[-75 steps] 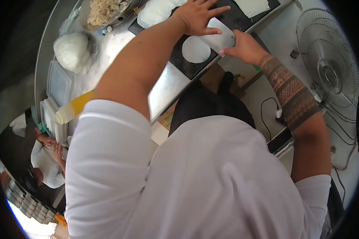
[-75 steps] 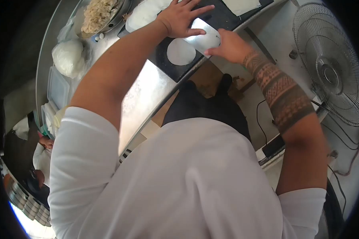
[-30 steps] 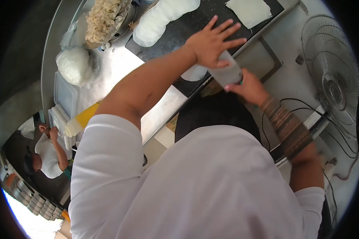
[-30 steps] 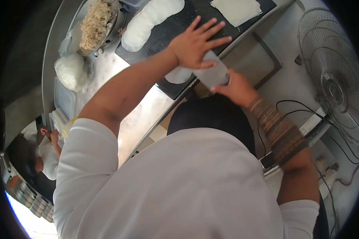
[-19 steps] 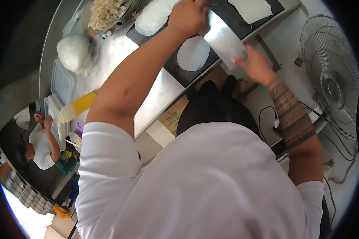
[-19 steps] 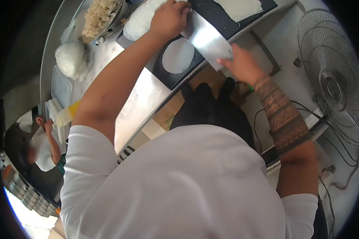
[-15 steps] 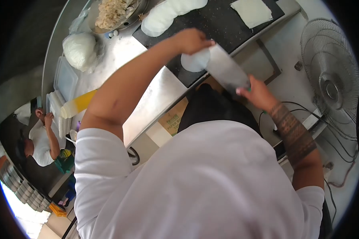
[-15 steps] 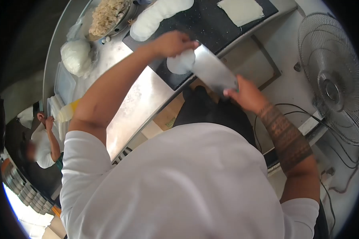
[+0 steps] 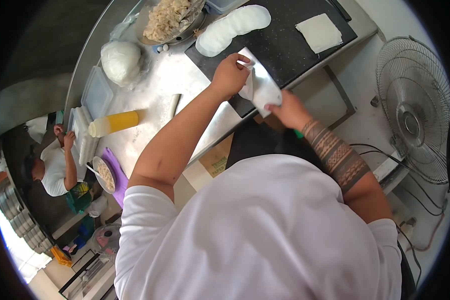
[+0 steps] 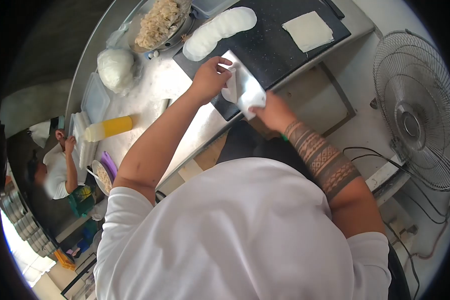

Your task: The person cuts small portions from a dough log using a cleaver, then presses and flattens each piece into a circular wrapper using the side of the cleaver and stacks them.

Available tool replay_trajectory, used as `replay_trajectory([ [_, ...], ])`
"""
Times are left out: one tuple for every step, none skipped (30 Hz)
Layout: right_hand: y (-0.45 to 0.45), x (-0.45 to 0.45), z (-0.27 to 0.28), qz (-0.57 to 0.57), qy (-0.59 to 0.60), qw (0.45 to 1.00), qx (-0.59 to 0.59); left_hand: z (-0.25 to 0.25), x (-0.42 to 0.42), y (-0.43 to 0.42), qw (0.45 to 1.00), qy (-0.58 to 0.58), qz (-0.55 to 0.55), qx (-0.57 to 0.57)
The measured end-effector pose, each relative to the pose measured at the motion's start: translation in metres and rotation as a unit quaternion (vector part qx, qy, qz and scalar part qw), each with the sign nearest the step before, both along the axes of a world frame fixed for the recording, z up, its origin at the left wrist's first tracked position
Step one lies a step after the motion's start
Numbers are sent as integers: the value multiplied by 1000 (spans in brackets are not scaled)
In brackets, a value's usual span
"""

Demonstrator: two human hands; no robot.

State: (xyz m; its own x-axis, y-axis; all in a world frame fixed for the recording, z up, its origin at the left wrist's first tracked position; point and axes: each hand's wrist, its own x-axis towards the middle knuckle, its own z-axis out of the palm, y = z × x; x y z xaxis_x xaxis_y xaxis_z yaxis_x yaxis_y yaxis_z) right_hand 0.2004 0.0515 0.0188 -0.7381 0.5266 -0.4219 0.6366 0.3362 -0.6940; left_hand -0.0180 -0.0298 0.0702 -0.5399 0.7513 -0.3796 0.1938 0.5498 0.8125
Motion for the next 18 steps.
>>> replay_trajectory([
  [-11,6,0,18,-10,1000,-18,8,0,2,1000,2,-20,4],
  [-12,14,3,38,-28,999,-22,16,-2,4,999,4,-40,10],
  [-12,21,11,57,-45,997,-24,25,-5,8,998,8,-62,17],
  [-11,27,14,58,-48,997,-27,38,-6,15,996,28,-73,30],
  [-8,36,16,57,-52,997,-30,53,-8,23,995,40,-82,46],
  [-5,49,14,53,-50,997,-28,71,-6,32,992,57,-95,68],
  [-1,60,13,47,-41,997,-38,89,-7,46,988,71,-108,87],
  [2,72,11,41,-31,997,-48,105,-8,60,986,76,-94,117],
  [3,83,9,35,-23,997,-59,112,-17,76,980,77,-104,151],
  [4,92,10,20,-13,996,-90,126,-23,91,978,96,-106,154],
  [3,102,9,5,-4,993,-122,134,-29,107,975,112,-107,156],
  [0,116,-5,1,43,990,-137,110,-48,132,971,83,-74,209],
  [1,128,-6,-13,42,982,-186,96,-56,150,974,104,-66,190],
  [1,136,-5,-26,38,970,-237,84,-65,165,976,123,-56,169],
  [2,145,-4,-37,34,956,-288,68,-75,179,978,141,-46,146],
  [-1,156,-15,-53,48,949,-306,32,-94,191,976,175,-29,126],
  [-2,165,-19,-54,57,948,-310,-16,-115,195,973,206,-11,102],
  [-3,173,-22,-55,66,946,-314,-45,-127,195,969,236,7,77],
])
